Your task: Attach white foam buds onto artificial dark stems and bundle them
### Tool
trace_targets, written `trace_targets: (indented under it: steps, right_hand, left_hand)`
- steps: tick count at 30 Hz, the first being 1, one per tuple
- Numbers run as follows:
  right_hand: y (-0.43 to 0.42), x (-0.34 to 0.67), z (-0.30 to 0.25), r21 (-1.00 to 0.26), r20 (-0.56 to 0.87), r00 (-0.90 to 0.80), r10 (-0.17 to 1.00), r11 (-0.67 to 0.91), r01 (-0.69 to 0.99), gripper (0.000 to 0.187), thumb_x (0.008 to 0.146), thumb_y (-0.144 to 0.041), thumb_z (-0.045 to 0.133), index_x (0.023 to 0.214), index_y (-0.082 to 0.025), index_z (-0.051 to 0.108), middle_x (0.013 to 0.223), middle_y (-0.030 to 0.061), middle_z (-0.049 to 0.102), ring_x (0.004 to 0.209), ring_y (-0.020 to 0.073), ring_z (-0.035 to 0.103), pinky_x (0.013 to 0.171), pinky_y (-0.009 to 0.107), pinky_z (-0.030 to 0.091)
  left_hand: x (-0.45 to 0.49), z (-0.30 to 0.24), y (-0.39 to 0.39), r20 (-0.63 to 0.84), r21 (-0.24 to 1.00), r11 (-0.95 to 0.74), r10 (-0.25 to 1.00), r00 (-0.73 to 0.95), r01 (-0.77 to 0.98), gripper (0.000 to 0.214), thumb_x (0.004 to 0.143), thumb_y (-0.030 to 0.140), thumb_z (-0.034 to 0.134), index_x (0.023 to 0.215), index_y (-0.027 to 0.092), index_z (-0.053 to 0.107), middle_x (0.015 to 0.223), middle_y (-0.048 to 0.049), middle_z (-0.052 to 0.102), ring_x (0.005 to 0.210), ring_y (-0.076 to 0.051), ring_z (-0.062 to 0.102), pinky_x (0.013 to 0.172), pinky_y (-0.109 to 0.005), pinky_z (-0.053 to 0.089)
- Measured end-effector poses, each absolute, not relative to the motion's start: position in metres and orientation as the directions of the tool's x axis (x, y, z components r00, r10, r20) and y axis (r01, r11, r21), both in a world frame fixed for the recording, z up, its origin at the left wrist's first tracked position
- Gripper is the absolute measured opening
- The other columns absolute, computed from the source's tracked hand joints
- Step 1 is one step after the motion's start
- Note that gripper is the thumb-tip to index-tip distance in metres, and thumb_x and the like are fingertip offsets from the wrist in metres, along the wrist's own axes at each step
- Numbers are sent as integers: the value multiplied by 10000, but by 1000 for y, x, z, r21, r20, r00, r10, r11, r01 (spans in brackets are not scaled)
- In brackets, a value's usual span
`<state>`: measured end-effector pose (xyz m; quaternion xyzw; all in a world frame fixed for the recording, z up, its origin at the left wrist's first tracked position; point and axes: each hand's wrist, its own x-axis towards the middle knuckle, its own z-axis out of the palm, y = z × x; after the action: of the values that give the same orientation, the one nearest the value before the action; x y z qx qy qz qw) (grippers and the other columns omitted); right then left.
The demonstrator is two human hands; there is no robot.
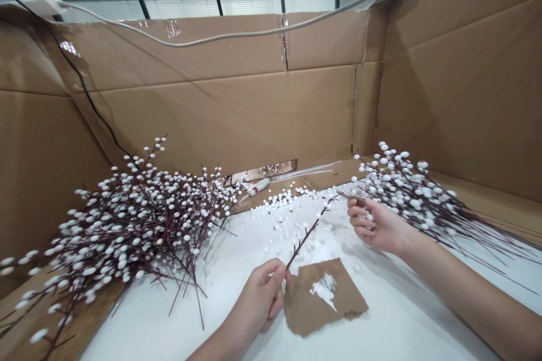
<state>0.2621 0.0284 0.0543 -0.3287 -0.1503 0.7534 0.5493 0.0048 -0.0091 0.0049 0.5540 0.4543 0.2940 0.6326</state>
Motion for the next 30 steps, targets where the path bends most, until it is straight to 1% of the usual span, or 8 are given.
trace_targets:
  steps: [3,8,14,22,30]
  right_hand:
    - [28,263,55,-597,-325,-183,928,-351,-721,197,863,-231,376,668,-202,375,404,-95,286,279,33,214,325,165,112]
    - [28,263,55,-609,-325,-179,928,-351,-712,217,878,-242,340,668,-201,377,414,-94,285,279,36,206,313,165,121]
    - [29,263,55,-621,-326,-178,929,-352,-700,208,869,-234,356,664,-203,379,422,-96,265,285,41,181,305,165,138]
    - [27,262,57,-595,-334,-181,925,-356,-721,229,888,-241,319,672,-197,382,421,-93,276,281,37,202,303,155,136]
    - [29,264,55,-581,-334,-187,924,-358,-731,219,879,-234,339,668,-200,382,424,-90,271,286,41,195,308,162,128]
  left_hand:
    - [5,5,-9,-249,968,214,878,408,130,447,682,651,452,695,204,468,281,137,273,239,-22,88,256,-148,101]
    - [4,2,-8,-250,968,221,874,416,117,450,681,651,457,690,201,468,274,139,267,230,-19,84,257,-147,94]
    - [4,0,-7,-246,969,221,883,399,109,443,688,641,460,695,199,470,278,140,270,235,-16,73,262,-145,93]
    - [5,3,-9,-246,969,226,893,376,97,438,692,645,451,703,207,462,282,140,263,239,-18,83,267,-145,102]
    - [5,5,-10,-253,967,239,892,375,86,465,653,669,478,703,207,464,290,140,260,255,-19,69,268,-145,102]
